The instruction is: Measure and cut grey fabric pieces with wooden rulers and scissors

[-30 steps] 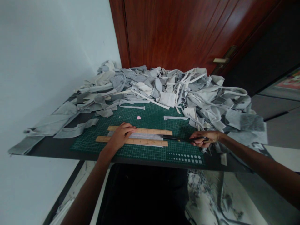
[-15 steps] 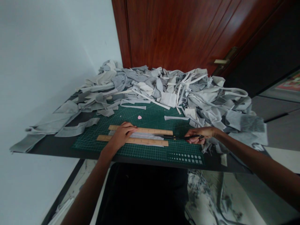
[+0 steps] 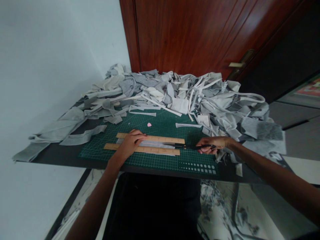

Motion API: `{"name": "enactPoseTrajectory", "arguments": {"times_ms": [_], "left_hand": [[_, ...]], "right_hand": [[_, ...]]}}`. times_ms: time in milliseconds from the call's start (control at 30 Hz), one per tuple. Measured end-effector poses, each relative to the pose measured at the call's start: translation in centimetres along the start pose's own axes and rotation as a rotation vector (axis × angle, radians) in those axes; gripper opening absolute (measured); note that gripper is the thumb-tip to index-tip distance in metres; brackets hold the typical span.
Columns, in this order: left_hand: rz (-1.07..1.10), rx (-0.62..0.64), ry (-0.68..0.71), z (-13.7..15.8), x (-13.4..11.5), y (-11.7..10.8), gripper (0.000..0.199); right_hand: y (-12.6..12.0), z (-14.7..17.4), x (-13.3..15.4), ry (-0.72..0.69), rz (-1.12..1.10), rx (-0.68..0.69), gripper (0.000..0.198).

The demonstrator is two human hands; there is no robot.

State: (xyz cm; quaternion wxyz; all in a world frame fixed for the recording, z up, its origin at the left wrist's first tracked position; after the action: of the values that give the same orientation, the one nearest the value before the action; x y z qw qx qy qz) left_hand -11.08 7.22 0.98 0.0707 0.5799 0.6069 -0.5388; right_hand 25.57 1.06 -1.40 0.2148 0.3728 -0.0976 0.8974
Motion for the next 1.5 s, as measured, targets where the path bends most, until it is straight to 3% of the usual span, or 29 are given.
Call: {"name": "enactPoseTrajectory", "arguments": {"times_ms": [600,1000,1500], "left_hand": [[-0.006,-0.012,0.007,0.1,0.1,0.1,0.024],[-0.015,-0.01,0.011,0.0,0.4,0.1,0.023],[-0.002,-0.018,-0.001,0.0,0.1,0.0,0.023]], "right_hand": [[-0.3,-0.6,-0.4,-0.085,0.012,0.039,0.057],[0.3,-2.6,2.7,-0.13,0.032,0.136,0.045],[0.4,-2.3,3.0,-0.058,0.085,0.108,0.033]]}}
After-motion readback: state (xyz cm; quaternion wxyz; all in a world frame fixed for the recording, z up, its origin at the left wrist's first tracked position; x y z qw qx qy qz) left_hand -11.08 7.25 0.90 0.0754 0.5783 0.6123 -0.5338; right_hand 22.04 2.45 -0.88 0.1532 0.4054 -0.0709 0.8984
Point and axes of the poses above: each hand's wrist, its own z-axis away from the middle knuckle, its own y-axis out of the palm, x = y × z, the point moved 7 cm from there along -z, towards the middle knuckle, and after that the axes turned 13 degrees about z, right-handed, at the moved point
